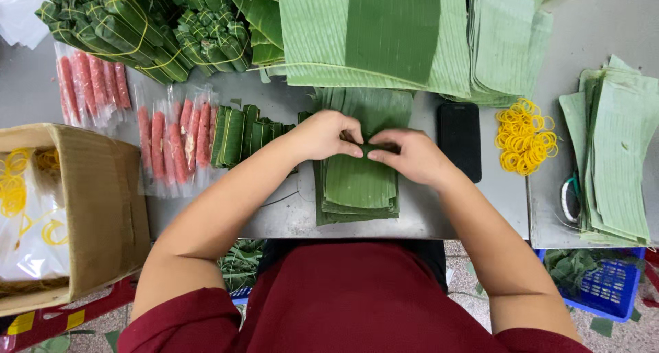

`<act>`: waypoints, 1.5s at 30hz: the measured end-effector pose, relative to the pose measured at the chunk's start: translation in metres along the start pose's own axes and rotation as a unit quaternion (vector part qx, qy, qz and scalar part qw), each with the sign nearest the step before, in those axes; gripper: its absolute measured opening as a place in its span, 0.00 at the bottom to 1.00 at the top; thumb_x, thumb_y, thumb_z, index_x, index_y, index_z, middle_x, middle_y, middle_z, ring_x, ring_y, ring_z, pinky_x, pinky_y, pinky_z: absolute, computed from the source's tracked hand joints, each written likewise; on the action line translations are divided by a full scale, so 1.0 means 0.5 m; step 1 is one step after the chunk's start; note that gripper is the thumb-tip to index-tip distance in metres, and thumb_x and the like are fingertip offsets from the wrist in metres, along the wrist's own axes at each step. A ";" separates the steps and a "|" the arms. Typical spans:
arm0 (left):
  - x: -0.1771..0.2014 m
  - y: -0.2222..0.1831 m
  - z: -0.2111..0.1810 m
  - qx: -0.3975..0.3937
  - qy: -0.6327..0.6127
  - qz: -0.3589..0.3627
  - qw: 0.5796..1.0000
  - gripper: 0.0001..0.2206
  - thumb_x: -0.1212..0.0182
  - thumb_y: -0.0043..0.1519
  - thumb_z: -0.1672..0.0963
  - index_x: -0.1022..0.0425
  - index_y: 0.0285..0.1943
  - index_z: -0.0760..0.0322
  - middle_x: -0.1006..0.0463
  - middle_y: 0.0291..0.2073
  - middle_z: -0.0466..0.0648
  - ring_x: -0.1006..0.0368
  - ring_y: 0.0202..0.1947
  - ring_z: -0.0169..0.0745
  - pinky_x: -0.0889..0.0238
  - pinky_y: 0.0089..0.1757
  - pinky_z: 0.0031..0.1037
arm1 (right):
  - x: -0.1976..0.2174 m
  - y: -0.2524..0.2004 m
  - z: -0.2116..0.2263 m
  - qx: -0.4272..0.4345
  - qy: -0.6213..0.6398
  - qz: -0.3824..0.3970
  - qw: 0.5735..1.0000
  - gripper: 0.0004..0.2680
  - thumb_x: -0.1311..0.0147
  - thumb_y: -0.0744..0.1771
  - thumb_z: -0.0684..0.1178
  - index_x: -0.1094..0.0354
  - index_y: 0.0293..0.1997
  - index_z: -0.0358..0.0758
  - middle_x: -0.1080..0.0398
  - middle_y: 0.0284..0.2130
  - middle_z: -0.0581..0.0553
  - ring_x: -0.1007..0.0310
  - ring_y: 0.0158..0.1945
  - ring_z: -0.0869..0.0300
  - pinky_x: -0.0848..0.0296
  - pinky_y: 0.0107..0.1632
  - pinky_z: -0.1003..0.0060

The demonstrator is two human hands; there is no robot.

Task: The person wraps sausage-like meat products in banana leaves and secures them with rubber bands.

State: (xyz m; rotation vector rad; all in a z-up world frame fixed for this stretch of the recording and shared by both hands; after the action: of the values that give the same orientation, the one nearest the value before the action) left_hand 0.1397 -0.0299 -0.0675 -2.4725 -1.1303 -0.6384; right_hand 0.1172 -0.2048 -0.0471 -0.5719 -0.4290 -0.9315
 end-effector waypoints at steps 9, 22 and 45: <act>0.019 -0.012 -0.054 -0.143 0.195 -0.079 0.967 0.11 0.29 0.55 0.52 0.19 0.41 0.60 0.22 0.36 0.52 0.24 0.40 0.57 0.30 0.40 0.42 | -0.026 -0.034 0.073 0.135 -0.367 -0.150 0.908 0.10 0.37 0.63 0.53 0.24 0.45 0.43 0.26 0.42 0.44 0.27 0.47 0.47 0.25 0.44 0.56; 0.031 0.031 -0.034 -0.075 0.270 -0.112 0.953 0.06 0.33 0.61 0.53 0.20 0.43 0.54 0.22 0.42 0.49 0.23 0.47 0.56 0.30 0.45 0.44 | 0.018 0.010 0.055 0.159 -0.327 -0.185 0.913 0.10 0.39 0.65 0.50 0.24 0.50 0.45 0.26 0.44 0.45 0.27 0.50 0.47 0.28 0.54 0.53; 0.028 0.052 -0.048 -0.037 0.300 -0.206 0.931 0.24 0.38 0.62 0.58 0.35 0.69 0.66 0.22 0.52 0.61 0.25 0.53 0.61 0.31 0.50 0.45 | 0.055 0.073 0.016 0.181 -0.310 -0.236 0.903 0.17 0.43 0.67 0.49 0.32 0.62 0.35 0.29 0.55 0.28 0.33 0.57 0.33 0.39 0.61 0.45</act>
State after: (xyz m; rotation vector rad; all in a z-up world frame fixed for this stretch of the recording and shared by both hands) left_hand 0.1618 -0.0491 -0.0430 -1.8656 -1.3676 -1.4560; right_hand 0.1619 -0.1999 -0.0351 -0.4138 -1.3347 -1.0813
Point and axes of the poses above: each hand's wrist, its own y-axis towards the middle knuckle, its own x-axis out of the back of the hand, z = x × y, the point moved 6 cm from there along y, towards the middle knuckle
